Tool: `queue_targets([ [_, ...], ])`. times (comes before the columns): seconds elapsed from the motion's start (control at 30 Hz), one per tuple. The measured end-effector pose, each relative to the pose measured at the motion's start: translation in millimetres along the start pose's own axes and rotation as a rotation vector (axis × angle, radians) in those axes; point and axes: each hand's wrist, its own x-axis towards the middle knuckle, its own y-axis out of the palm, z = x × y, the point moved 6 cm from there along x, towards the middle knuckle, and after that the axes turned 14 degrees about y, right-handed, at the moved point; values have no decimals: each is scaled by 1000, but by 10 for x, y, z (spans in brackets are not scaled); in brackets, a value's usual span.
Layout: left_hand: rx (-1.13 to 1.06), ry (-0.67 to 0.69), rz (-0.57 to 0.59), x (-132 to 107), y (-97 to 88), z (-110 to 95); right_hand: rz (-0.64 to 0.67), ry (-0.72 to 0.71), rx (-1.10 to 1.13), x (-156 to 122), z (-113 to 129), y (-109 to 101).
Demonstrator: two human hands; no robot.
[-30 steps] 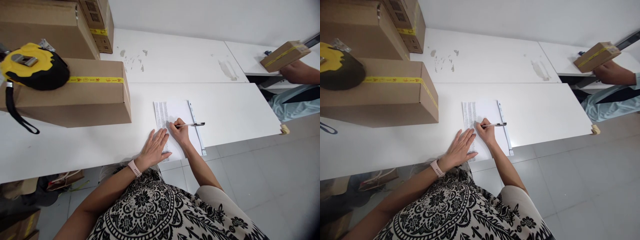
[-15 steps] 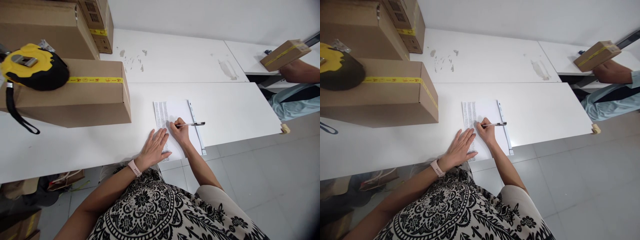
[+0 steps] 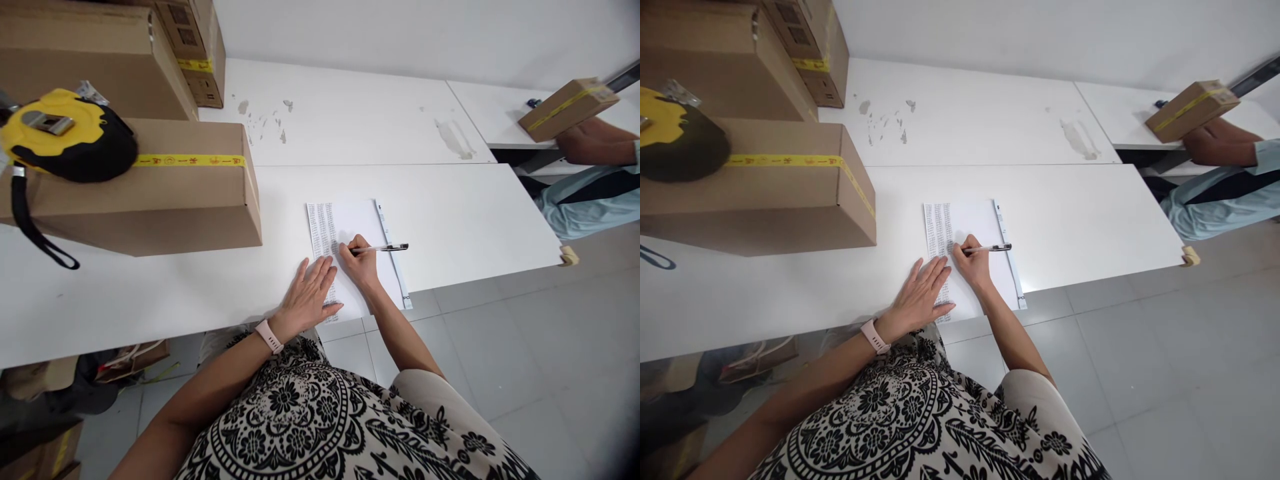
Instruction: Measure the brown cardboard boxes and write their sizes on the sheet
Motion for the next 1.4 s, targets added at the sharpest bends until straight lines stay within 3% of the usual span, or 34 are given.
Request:
queue_targets([
  [1.4,-13,1,-23,1,-24,-7,-10,-17,16,4,12,-15],
])
